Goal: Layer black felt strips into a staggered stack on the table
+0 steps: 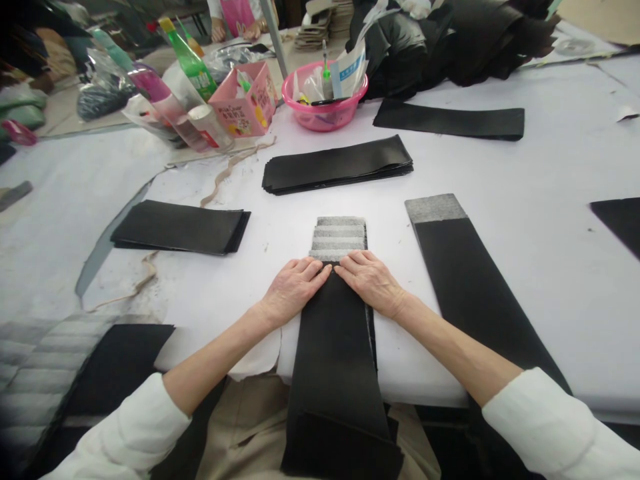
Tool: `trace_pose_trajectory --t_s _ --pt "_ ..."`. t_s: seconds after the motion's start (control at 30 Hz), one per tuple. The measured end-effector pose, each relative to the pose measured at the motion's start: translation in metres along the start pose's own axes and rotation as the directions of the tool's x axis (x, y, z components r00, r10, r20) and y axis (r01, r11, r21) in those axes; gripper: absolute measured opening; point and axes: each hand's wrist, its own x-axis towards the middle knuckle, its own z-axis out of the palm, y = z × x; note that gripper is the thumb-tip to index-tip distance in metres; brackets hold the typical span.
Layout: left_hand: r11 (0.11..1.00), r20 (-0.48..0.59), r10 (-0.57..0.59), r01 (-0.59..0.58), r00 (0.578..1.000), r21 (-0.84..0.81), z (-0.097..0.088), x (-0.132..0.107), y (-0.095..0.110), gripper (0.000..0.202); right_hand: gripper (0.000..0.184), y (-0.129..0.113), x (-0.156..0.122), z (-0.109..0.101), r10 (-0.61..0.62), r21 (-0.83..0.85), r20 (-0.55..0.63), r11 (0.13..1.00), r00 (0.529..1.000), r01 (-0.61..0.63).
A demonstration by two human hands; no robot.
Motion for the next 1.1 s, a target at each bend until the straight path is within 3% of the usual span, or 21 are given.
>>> trace_pose_trajectory --t_s 0.23,0.47,1.1 --pt "1.000 0.011 0.001 -0.001 1.000 0.031 -0.001 0.000 0.003 0.034 0.029 0.005 -0.003 -0.002 -0.031 0.004 0.023 1.000 0.999 0.031" --pt "0.997 -0.011 0.014 -0.013 1.000 0.075 0.000 0.000 0.003 0.037 0.023 0.003 -0.002 0.002 -0.059 -0.051 -0.052 0.997 0.997 0.057" --pt "0.998 -0.151 -0.008 0.018 0.988 0.059 0.011 -0.007 -0.001 0.019 0.023 0.008 -0.009 0.004 -0.083 -0.089 -0.084 0.993 0.993 0.075"
